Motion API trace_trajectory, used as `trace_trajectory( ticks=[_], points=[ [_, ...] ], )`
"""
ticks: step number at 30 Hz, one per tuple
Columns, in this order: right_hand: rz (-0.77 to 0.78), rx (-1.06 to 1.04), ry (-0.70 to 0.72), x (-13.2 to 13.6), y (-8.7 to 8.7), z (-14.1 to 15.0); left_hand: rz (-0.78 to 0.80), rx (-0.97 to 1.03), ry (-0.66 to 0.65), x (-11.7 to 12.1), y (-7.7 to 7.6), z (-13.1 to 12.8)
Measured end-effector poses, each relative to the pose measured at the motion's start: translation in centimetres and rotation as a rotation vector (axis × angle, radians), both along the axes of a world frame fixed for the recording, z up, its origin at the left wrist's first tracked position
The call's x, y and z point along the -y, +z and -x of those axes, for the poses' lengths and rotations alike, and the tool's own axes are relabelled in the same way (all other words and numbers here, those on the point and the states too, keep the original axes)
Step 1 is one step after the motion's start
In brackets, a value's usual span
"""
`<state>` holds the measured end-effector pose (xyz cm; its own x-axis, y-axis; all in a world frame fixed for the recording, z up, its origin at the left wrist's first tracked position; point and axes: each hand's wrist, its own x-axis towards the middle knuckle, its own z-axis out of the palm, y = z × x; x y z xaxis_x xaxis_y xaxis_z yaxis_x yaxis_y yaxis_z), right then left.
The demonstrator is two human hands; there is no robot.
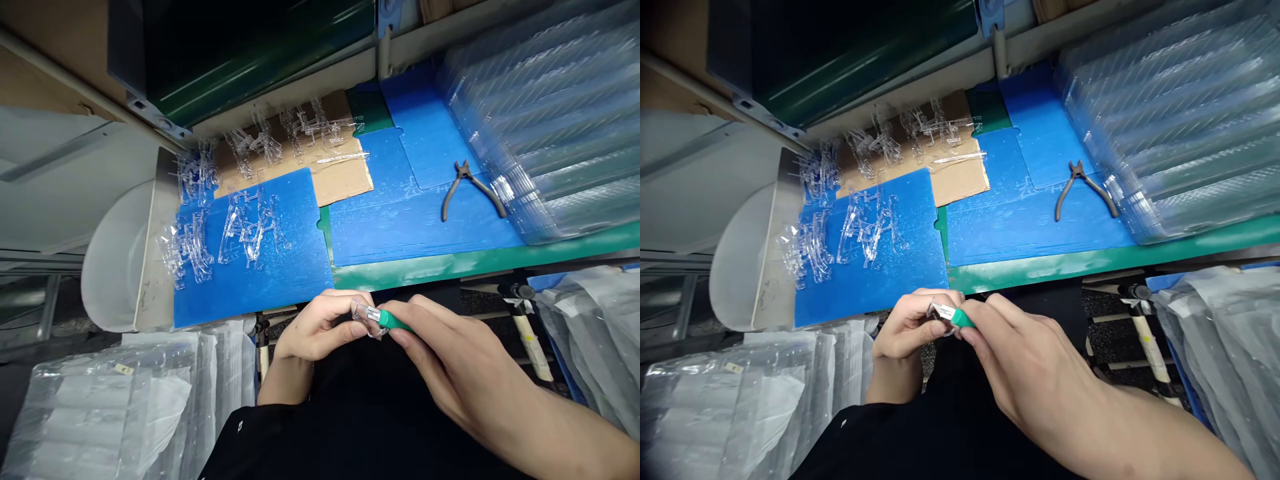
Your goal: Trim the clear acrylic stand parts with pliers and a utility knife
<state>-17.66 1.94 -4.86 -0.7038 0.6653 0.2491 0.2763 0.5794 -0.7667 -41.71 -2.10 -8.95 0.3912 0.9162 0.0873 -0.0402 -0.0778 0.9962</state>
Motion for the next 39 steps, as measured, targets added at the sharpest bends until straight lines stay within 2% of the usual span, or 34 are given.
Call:
trace_trajectory(
  ticks=[7, 13, 17, 20, 24, 26, 33, 36, 39],
  points=[
    [0.144, 0.028, -0.115, -1.2, -0.7, 0.0, -0.054, 0.091, 0.006, 0.3, -0.2, -0.3],
    [0.387, -0.144, -0.158, -1.7, -0.6, 0.8, -0.047, 0.166, 0.015, 0.1, -0.4, -0.6],
    [0.509, -0.26, -0.142, -2.5, -0.6, 1.9, -0.033, 0.115, -0.024, 0.1, -0.3, -0.8],
    [0.518, -0.324, -0.037, -3.1, -0.6, 2.7, -0.047, 0.095, -0.035, 0.1, -0.4, -0.8],
    [0.494, -0.394, 0.009, -3.4, -0.6, 3.1, -0.035, 0.117, -0.057, 0.3, -0.5, -0.7],
    [0.475, -0.407, -0.008, -3.4, -0.5, 3.2, -0.03, 0.131, -0.063, 0.4, -0.5, -0.6],
    [0.489, -0.341, -0.196, -3.5, -0.4, 3.1, 0.023, 0.131, -0.074, 0.6, -0.2, -0.5],
    [0.576, -0.352, -0.11, -3.7, -0.7, 3.0, 0.032, 0.133, -0.043, 0.5, -0.4, -0.7],
    [0.748, -0.317, 0.038, -3.9, -1.0, 2.9, 0.162, 0.158, 0.059, 0.6, -0.6, -1.1]
  ],
)
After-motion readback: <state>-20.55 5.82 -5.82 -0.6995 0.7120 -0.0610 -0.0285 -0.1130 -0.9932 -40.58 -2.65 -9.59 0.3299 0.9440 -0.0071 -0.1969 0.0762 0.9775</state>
